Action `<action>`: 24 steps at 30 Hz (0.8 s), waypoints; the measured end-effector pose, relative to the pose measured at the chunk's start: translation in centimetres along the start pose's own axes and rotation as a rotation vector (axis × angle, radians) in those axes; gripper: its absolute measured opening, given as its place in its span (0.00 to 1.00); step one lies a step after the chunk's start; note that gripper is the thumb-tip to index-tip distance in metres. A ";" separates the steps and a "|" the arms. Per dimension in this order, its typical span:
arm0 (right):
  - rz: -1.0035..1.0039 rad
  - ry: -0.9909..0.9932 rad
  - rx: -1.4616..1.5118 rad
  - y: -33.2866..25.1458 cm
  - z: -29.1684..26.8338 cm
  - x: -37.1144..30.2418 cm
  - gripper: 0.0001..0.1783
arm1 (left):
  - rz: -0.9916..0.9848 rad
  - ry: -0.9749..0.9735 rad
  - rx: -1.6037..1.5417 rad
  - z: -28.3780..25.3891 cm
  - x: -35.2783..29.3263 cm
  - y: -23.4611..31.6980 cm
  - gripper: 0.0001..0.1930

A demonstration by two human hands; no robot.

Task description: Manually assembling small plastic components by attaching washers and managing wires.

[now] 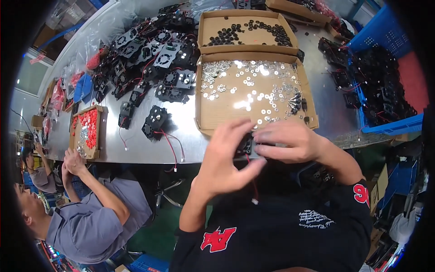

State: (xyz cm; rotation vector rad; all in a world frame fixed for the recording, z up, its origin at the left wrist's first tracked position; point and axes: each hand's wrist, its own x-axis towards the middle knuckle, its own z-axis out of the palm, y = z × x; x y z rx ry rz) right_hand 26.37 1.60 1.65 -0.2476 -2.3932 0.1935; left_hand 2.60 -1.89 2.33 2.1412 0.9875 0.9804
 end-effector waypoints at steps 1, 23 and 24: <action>-0.019 -0.004 0.017 0.3 0.0 0.3 0.13 | -0.052 -0.132 -0.036 -0.3 0.2 1.0 0.40; 1.119 -0.754 -0.702 16.5 -4.4 -0.9 0.11 | -0.733 0.240 -1.151 2.5 -3.9 -0.8 0.23; 1.166 -0.786 -0.714 16.9 -4.3 -0.6 0.11 | -0.686 0.243 -1.298 2.9 -3.7 -1.3 0.24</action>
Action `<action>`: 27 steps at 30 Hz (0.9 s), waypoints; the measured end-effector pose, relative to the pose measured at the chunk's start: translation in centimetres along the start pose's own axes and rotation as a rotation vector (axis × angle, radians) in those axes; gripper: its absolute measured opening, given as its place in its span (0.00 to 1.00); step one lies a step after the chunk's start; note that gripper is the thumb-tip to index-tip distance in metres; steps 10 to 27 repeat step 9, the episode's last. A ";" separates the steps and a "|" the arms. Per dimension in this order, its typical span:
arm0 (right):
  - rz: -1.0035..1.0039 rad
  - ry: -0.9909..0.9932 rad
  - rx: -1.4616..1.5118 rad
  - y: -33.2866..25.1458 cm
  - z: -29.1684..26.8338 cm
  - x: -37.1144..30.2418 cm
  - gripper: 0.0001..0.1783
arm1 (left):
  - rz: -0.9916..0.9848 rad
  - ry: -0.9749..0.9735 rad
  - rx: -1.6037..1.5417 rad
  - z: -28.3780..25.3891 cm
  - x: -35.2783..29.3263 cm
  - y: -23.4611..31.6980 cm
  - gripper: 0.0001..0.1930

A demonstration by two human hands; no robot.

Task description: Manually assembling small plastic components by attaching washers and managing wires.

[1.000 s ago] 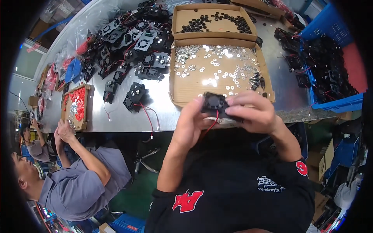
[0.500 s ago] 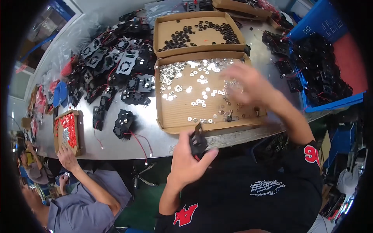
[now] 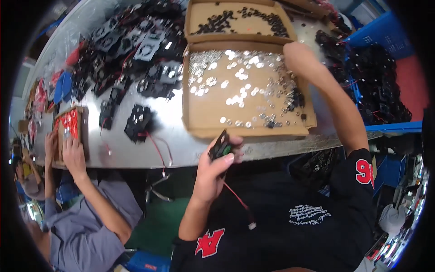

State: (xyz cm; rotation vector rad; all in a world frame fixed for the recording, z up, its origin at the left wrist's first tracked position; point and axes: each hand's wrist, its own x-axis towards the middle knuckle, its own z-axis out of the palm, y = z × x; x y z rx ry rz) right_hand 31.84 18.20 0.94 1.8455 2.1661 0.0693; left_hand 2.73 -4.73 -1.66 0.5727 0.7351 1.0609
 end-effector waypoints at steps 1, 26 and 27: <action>0.027 0.055 0.021 -0.1 -0.5 0.5 0.10 | 0.014 -0.041 -0.129 -0.2 0.1 -0.2 0.24; 0.131 0.213 0.076 -0.4 -1.1 -0.2 0.14 | 0.050 -0.198 -0.441 -0.7 0.3 -1.4 0.34; 0.131 0.213 0.076 -0.4 -1.1 -0.2 0.14 | 0.050 -0.198 -0.441 -0.7 0.3 -1.4 0.34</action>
